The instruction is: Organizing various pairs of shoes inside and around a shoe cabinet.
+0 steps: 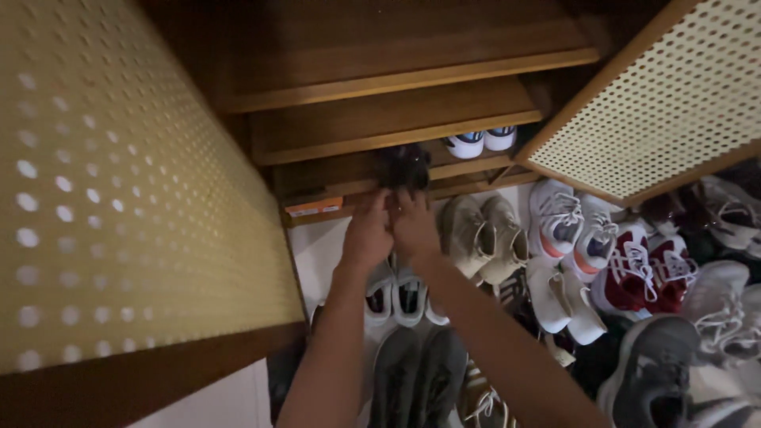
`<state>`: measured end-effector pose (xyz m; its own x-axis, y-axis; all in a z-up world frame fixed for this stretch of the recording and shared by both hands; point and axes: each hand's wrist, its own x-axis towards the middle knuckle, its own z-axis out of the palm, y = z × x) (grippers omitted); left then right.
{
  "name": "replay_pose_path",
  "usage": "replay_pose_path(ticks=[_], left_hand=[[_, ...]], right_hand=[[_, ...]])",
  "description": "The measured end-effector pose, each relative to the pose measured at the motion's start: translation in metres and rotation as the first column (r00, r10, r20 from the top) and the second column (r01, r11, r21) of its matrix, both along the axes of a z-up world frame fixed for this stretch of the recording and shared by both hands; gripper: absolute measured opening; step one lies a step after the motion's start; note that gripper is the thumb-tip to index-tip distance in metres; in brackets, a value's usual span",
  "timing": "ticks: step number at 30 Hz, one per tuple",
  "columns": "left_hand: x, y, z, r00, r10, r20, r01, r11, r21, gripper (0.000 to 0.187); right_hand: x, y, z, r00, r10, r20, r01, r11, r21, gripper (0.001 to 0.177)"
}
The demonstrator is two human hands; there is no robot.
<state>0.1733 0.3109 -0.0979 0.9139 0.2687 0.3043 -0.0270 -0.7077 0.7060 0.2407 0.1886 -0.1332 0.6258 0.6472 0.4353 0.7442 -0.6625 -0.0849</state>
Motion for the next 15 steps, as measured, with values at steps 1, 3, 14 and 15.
replay_pose_path(ticks=[1,3,14,15], left_hand=[[-0.002,0.002,0.004,1.0,-0.004,-0.003,0.005,1.0,0.006,0.068],[-0.006,0.002,0.013,0.997,0.022,-0.07,-0.026,0.998,-0.058,0.066],[-0.016,0.036,-0.003,0.987,-0.037,-0.155,0.029,0.998,-0.052,0.06],[-0.017,0.038,-0.008,0.999,-0.021,-0.05,0.022,1.0,0.013,0.057]], right_hand=[[-0.007,0.001,0.003,1.0,-0.004,-0.003,0.005,1.0,0.006,0.05],[-0.02,0.0,0.012,0.967,-0.055,-0.249,0.036,0.996,-0.082,0.03],[-0.05,-0.004,0.053,0.933,0.328,-0.146,-0.281,0.921,0.27,0.052],[-0.048,-0.004,0.05,0.897,0.401,-0.185,-0.334,0.889,0.312,0.056]])
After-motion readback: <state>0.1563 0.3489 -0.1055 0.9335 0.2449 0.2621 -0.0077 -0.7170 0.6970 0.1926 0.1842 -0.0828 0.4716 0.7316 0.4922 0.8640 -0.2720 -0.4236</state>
